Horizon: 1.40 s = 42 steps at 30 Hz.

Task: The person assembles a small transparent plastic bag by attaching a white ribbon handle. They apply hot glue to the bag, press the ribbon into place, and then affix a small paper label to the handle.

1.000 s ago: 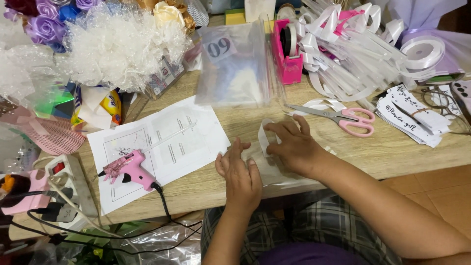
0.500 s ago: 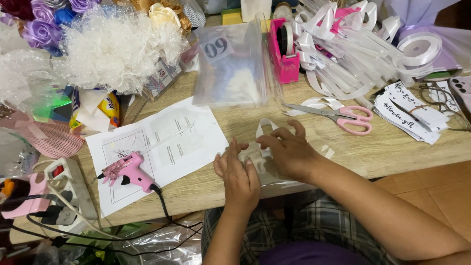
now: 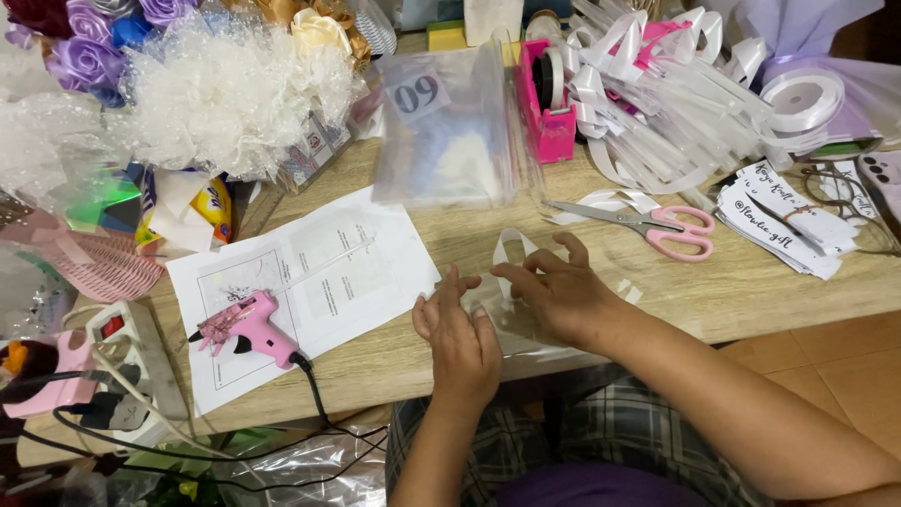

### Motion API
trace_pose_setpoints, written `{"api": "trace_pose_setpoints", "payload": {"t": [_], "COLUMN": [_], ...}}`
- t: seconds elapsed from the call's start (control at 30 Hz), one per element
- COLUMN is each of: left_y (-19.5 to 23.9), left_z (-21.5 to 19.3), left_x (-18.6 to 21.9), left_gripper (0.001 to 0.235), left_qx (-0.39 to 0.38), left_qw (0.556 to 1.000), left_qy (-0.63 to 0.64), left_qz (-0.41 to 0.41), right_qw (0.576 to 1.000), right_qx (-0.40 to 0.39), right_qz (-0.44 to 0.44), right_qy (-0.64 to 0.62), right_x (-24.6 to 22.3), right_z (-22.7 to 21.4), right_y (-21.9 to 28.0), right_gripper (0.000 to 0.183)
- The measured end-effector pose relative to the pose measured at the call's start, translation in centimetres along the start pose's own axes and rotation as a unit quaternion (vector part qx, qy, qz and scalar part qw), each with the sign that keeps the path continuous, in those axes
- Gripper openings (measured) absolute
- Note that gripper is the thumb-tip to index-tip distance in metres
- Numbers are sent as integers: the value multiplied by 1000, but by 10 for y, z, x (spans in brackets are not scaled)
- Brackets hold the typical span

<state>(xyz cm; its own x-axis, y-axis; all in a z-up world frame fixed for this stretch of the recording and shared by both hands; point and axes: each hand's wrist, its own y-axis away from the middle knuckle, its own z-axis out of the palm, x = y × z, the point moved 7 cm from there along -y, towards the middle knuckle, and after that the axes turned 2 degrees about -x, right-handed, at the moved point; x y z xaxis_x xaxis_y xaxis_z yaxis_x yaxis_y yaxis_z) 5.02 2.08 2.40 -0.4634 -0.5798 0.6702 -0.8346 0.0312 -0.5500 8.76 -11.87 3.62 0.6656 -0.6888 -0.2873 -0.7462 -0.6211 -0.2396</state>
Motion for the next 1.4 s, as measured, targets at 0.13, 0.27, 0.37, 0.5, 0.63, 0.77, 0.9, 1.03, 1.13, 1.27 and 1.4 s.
{"api": "trace_pose_setpoints", "payload": {"t": [0.13,0.27,0.37,0.5,0.63,0.77,0.9,1.03,1.13,1.27,1.4], "left_y": [-1,0,0,1,1,-1,0,-2,-3,-4,-5], "left_z": [1,0,-1,-1,-1,-1,-1,-2,1,5,16], "left_x": [-1,-1,-1,-1,-1,-1,0,1,1,12,14], "left_gripper": [59,59,58,59,59,59,58,55,49,37,36], "left_qx": [2,2,9,13,14,12,14,14,9,-11,-15], "left_qw": [1000,1000,1000,1000,1000,1000,1000,1000,999,990,982], "left_qy": [4,5,1,3,6,10,4,0,-31,-132,-183], "left_qz": [0,-5,3,8,8,8,10,13,20,52,50], "right_qw": [1000,997,999,994,997,996,995,995,985,976,982], "right_qx": [-1,-50,-12,-90,-60,-66,64,-14,122,170,133], "right_qz": [15,6,23,53,39,45,11,46,35,64,58], "right_qy": [24,51,-18,-6,36,34,70,82,116,117,122], "right_x": [14,-4,11,7,24,0,19,16,61,79,63], "right_z": [2,-4,-8,0,7,-14,-9,-19,-38,-44,-21], "right_y": [0,-8,-9,-14,-16,-24,-24,-27,-19,7,25], "right_gripper": [56,59,55,55,62,60,59,60,60,46,30]}}
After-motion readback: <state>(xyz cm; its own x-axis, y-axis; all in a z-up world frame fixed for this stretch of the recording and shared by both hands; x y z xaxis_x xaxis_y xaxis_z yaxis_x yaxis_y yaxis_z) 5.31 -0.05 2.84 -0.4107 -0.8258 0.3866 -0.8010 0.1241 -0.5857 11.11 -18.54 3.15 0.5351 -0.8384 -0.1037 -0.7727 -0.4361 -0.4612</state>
